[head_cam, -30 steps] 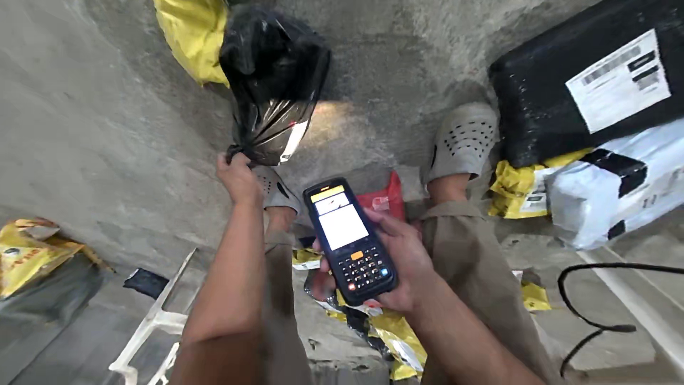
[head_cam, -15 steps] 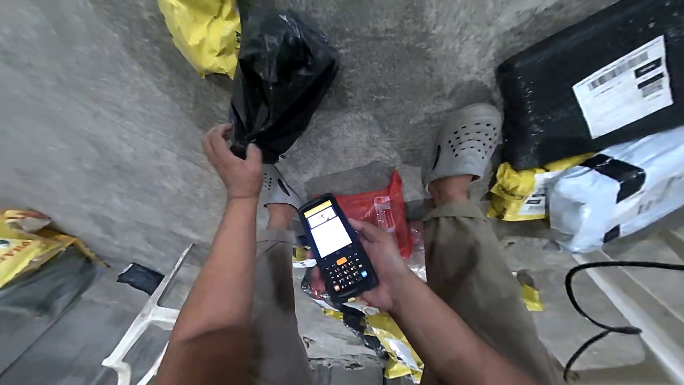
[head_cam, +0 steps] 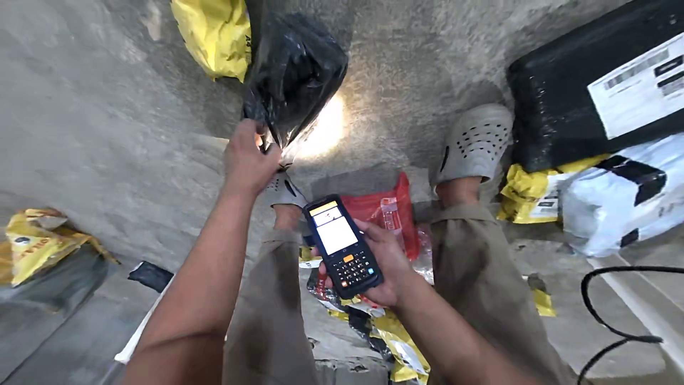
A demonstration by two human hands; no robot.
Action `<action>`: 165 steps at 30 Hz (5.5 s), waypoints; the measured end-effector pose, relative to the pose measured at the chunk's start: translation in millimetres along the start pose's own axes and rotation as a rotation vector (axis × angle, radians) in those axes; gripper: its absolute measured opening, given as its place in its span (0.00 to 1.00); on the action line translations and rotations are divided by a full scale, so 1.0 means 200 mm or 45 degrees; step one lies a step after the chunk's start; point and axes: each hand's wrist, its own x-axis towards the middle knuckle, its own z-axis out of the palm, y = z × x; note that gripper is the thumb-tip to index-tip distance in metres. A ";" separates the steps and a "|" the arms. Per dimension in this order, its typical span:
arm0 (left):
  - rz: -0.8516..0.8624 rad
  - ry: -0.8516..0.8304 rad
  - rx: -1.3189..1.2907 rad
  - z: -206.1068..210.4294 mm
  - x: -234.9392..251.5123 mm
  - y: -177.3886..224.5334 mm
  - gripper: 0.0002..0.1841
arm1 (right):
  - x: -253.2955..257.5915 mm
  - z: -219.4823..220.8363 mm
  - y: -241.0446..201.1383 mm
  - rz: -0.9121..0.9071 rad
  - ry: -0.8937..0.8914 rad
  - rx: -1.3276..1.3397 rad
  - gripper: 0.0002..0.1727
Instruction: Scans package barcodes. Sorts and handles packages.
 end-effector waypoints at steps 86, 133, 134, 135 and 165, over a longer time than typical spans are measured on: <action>-0.488 0.142 -1.448 0.65 0.63 -0.13 0.05 | 0.20 0.16 -0.11 -0.423 -0.154 -0.187 0.41; -0.578 0.431 -1.190 0.53 0.60 -0.06 0.25 | 0.03 0.15 -0.17 -0.499 0.268 -0.423 0.35; -0.587 0.473 -1.188 0.49 0.63 -0.06 0.25 | 0.03 0.14 -0.17 -0.446 0.297 -0.363 0.36; -0.583 0.517 -1.166 0.44 0.66 -0.04 0.25 | 0.02 0.13 -0.16 -0.429 0.329 -0.351 0.35; -0.081 0.253 -1.987 -0.16 0.72 0.61 0.19 | -0.09 0.19 -0.27 -0.701 -0.267 -0.349 0.36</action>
